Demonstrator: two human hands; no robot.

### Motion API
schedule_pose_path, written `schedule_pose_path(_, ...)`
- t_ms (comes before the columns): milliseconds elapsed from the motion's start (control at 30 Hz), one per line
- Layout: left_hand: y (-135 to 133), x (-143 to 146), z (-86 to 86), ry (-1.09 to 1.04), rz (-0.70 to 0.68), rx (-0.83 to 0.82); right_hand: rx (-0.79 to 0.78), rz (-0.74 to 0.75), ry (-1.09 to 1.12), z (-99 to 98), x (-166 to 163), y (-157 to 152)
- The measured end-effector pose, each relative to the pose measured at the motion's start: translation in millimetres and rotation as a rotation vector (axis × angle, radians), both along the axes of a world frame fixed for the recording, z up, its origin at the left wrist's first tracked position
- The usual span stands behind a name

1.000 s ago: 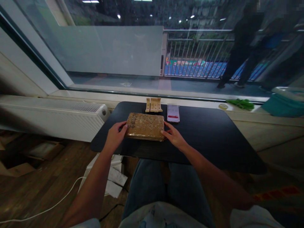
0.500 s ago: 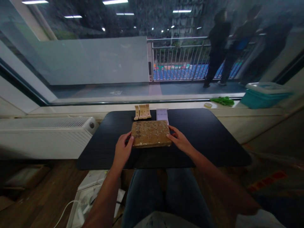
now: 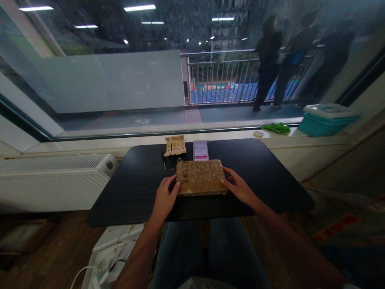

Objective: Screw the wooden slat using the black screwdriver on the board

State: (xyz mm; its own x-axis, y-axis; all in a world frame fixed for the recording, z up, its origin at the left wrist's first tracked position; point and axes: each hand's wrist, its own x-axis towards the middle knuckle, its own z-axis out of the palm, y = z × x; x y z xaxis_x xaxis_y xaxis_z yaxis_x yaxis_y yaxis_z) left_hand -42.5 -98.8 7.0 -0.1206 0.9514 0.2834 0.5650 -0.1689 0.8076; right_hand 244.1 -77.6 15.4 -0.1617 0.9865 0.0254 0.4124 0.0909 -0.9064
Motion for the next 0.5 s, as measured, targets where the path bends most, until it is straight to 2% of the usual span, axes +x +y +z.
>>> schedule_pose_path(500,-2.0,15.4,-9.4,0.031,-0.062,0.001,-0.050,-0.014,-0.063,-1.7,15.4,-5.0)
